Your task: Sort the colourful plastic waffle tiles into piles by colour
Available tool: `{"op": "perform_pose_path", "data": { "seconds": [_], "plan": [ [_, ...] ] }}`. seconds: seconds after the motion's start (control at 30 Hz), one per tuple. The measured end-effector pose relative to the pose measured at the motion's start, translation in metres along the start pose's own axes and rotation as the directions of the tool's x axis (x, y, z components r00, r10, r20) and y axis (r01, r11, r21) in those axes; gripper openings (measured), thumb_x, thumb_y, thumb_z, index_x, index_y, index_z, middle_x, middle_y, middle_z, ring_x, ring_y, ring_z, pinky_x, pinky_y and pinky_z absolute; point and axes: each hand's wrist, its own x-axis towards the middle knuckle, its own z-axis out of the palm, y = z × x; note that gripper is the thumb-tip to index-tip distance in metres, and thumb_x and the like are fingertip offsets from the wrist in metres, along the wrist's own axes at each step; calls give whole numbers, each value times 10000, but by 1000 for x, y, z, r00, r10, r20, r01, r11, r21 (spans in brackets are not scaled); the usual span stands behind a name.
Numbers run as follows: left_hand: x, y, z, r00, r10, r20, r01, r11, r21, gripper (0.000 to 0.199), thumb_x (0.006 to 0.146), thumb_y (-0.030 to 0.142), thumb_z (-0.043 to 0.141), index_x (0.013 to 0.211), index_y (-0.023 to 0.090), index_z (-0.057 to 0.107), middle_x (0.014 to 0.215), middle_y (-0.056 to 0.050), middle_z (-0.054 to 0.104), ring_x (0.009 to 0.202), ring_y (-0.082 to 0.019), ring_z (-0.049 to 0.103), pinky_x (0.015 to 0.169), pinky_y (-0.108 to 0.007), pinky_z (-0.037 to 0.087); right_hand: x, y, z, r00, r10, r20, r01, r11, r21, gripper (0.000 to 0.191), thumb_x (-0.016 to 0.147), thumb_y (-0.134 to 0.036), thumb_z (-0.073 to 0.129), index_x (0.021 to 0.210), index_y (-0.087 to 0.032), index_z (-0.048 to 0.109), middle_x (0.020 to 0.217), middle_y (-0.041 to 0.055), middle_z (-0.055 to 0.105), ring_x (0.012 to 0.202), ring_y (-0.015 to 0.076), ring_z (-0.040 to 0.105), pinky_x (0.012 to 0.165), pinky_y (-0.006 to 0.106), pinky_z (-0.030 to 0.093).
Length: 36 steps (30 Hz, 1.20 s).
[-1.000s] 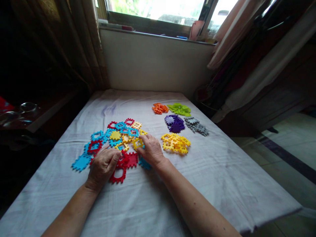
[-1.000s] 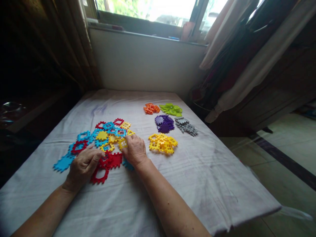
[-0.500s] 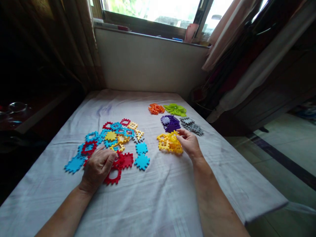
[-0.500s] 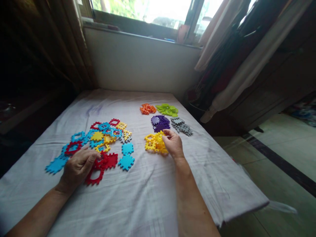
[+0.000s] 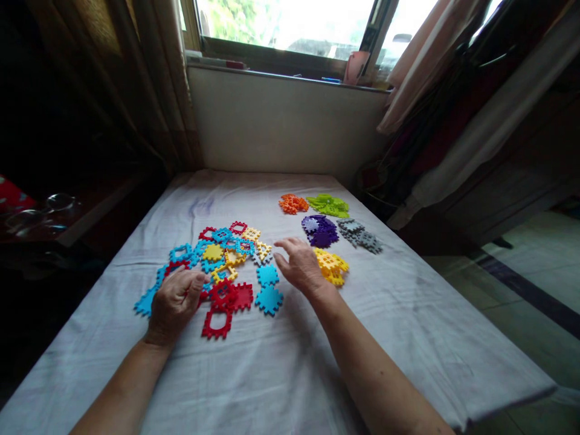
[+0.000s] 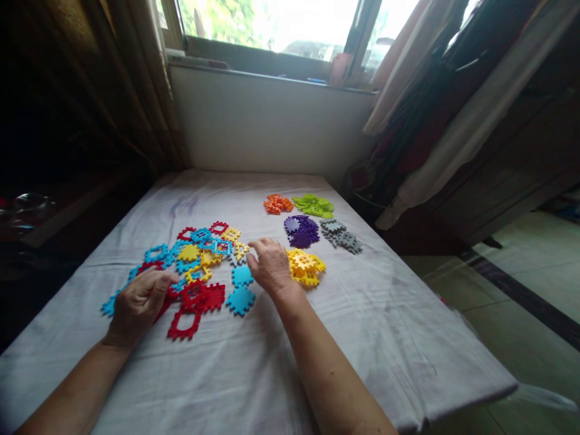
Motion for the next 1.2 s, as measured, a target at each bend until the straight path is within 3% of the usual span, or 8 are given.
{"op": "perform_pose_path", "data": {
  "seconds": [0.1, 0.27, 0.43, 0.57, 0.87, 0.97, 1.07, 1.2],
  "plan": [
    [1, -14, -5, 998, -40, -39, 42, 997, 58, 334, 964, 362, 458, 775, 216, 692, 788, -40, 741, 806, -198, 693, 893, -354, 533, 22, -29, 24, 988, -128, 84, 129, 992, -4, 348, 917, -315, 580, 1256, -284, 656, 1364, 60, 619, 1262, 236, 526, 1049, 392, 429],
    [1, -26, -1, 999, -54, 10, 53, 997, 57, 347, 969, 406, 443, 897, 209, 720, 914, -63, 763, 909, -212, 695, 881, -356, 525, 44, -41, 47, 975, -122, 186, 139, 987, -83, 271, 914, -308, 571, 1139, -270, 717, 1417, 69, 581, 1344, 266, 461, 1051, 427, 417],
    [-3, -15, 9, 984, 16, 176, -33, 995, 97, 320, 917, 496, 541, 1088, 306, 733, 1191, -59, 731, 1170, -271, 630, 1124, -543, 343, 22, -37, 38, 984, -157, 81, 156, 988, 12, 235, 916, -249, 552, 1078, -262, 721, 1395, 56, 600, 1361, 241, 442, 1083, 414, 389],
    [-6, -3, 7, 938, 72, 340, -118, 986, 117, 306, 838, 521, 654, 1088, 366, 739, 1329, -49, 670, 1324, -333, 520, 1174, -661, 171, -8, -40, 27, 964, -210, 161, 205, 978, 44, 203, 873, -231, 603, 1025, -261, 735, 1399, 52, 598, 1387, 260, 412, 1094, 437, 377],
    [-2, -9, -8, 932, 71, 354, -103, 992, 71, 246, 875, 436, 611, 706, 295, 722, 1101, -16, 766, 1229, -318, 603, 1172, -677, 158, 3, -67, 33, 915, -306, 263, 327, 944, -39, 258, 949, -297, 551, 1131, -314, 733, 1379, 42, 607, 1311, 240, 471, 1070, 426, 379],
    [-3, -8, -8, 939, 57, 338, -83, 994, 64, 179, 868, 437, 625, 857, 295, 734, 1070, -20, 773, 1192, -304, 630, 1175, -658, 185, 11, -76, 44, 884, -369, 286, 405, 911, -75, 285, 978, -310, 508, 1163, -312, 724, 1458, 66, 540, 1389, 263, 391, 1088, 473, 351],
    [-5, -6, -6, 949, 38, 312, -62, 996, 68, 320, 836, 450, 667, 1109, 286, 704, 1125, -49, 760, 1187, -297, 632, 1176, -628, 228, 15, -80, 46, 864, -390, 319, 441, 892, -104, 259, 968, -286, 521, 1105, -266, 740, 1427, 85, 564, 1399, 266, 376, 1075, 464, 360],
    [-4, -1, -6, 938, 53, 342, -81, 994, 69, 300, 825, 437, 682, 1088, 296, 712, 1106, -48, 757, 1136, -274, 644, 1186, -594, 224, 17, -81, 46, 850, -428, 308, 475, 875, -95, 258, 983, -274, 501, 1076, -238, 740, 1392, 84, 596, 1384, 259, 398, 1088, 453, 345]
  ]
}}
